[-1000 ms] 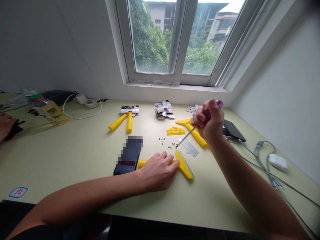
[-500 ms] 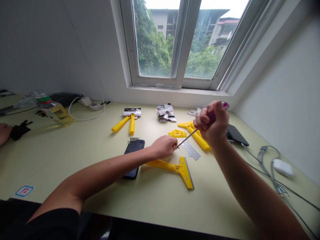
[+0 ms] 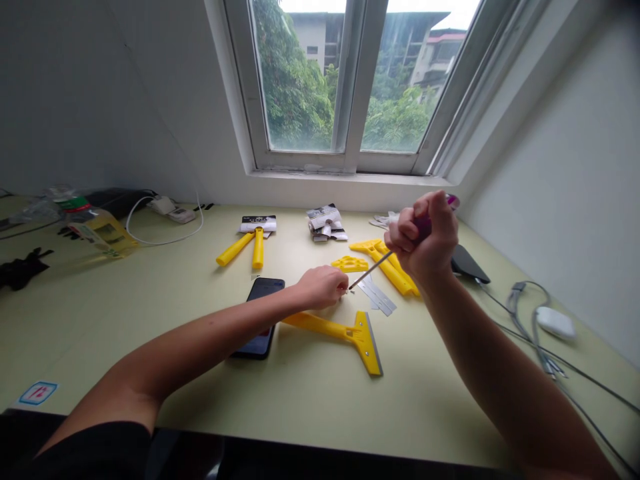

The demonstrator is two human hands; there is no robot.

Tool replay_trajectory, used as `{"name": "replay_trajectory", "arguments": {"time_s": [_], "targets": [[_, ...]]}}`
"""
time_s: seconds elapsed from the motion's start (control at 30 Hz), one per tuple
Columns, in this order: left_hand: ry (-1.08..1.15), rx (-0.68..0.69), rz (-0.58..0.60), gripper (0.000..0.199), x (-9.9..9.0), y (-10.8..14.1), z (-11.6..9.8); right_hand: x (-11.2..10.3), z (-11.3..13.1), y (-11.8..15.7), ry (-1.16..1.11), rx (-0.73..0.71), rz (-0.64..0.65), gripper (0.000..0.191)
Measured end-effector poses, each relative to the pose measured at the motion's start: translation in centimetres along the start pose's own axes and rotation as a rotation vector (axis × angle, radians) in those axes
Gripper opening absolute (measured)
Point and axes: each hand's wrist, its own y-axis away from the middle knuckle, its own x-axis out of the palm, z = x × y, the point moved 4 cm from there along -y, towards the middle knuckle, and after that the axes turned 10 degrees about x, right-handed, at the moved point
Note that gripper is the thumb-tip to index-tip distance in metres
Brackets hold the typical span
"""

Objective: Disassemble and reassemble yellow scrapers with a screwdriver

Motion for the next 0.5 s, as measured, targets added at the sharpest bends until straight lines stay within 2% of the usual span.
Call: {"name": "replay_trajectory", "arguments": {"time_s": [0.17,0.3,0.37,0.5], "targets": [[-0.001,-0.059,0.086,0.015,0.0,-0.5,0.6,-0.4,0.8,-0.2,0.013,-0.045,0.006,0.044],[0.009,-0.088,0.092,0.013,-0.2,-0.8,0.7,-0.4,1.1,-0.2,0.035,-0.050,-0.013,0.044],[0.022,-0.086,0.067,0.014,-0.7,-0.8,0.8,-0.3,1.3,0.0,0.050,-0.058,-0.016,0.044],[0.072,-0.042,-0.062,0.020,-2.2,0.0,0.4,0.0,2.5,0.5,0.073,-0.083,0.029,0.040]]}}
